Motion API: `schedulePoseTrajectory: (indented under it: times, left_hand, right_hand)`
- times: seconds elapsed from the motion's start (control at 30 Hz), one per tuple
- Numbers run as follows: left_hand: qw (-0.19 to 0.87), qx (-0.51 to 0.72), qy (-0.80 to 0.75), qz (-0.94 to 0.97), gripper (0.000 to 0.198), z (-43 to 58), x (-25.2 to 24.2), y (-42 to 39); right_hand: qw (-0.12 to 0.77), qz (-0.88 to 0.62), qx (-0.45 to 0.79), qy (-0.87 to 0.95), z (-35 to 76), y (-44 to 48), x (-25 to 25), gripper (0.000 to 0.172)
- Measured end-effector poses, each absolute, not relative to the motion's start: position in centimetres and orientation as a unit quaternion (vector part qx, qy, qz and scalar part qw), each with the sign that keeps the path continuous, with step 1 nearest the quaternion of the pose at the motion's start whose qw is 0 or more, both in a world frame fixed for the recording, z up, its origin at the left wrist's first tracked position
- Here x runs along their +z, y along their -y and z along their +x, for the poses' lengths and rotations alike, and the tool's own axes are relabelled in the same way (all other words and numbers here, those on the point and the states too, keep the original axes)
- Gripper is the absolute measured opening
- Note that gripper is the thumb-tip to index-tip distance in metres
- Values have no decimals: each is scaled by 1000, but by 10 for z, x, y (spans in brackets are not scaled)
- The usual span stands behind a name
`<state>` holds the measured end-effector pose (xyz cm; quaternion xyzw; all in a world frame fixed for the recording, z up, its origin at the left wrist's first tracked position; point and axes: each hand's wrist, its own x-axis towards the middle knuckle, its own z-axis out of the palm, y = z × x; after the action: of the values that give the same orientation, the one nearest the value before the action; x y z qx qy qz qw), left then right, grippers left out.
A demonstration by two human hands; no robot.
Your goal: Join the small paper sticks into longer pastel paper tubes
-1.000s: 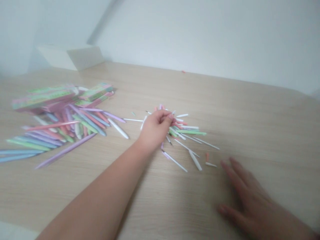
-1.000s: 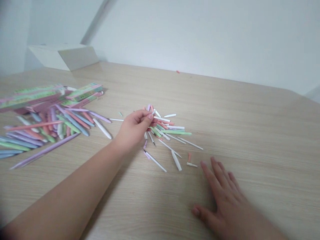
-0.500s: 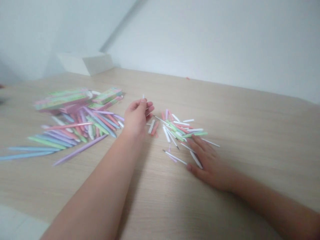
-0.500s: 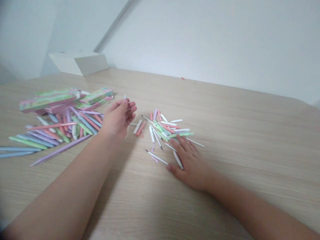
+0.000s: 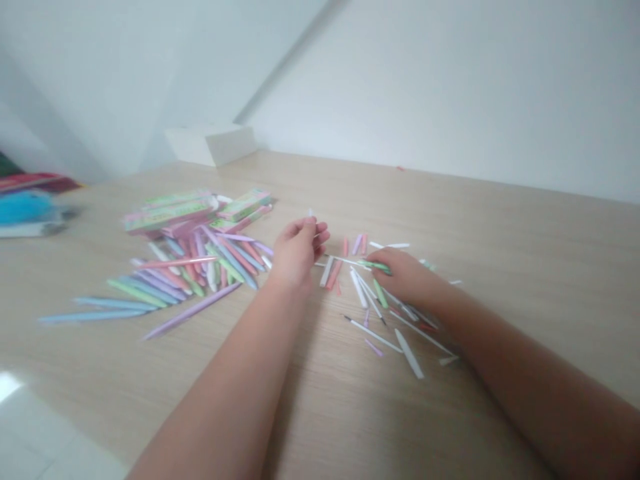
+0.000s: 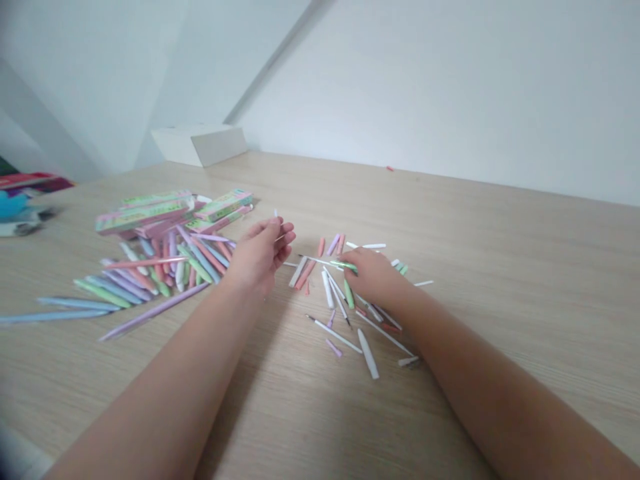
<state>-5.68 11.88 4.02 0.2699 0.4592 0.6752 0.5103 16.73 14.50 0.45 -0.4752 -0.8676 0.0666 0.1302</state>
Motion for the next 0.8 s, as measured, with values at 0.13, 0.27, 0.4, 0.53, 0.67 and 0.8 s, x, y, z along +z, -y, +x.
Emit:
schedulePoseTrajectory:
  times: [0.13,0.27,0.4,0.53,0.67,0.8]
  left_hand:
    - [517,664,-458,286,17,-54,42,-116]
    - [525,650,-461,300,17,-53,40,-114]
    - [536,609,-472,346,17,-49,35,-113]
    - [517,528,-492,460,21,-47,23,-116]
    - [387,413,-525,636,23,-47,11,-116]
    - [231,340,-539,735,26,-45,12,-109]
  right_hand:
    - [114,-423,87,895,193,-147,14,29]
    - [81,-453,87,883,206,-152,24,28]
    - [64,-490,76,866,209,-154,29,26]
    - [60,-487,79,867,214,-154,27,25]
    - [58,-463,67,882,218,-157,26,27]
    - [75,-445,51,891,211,-142,44,37]
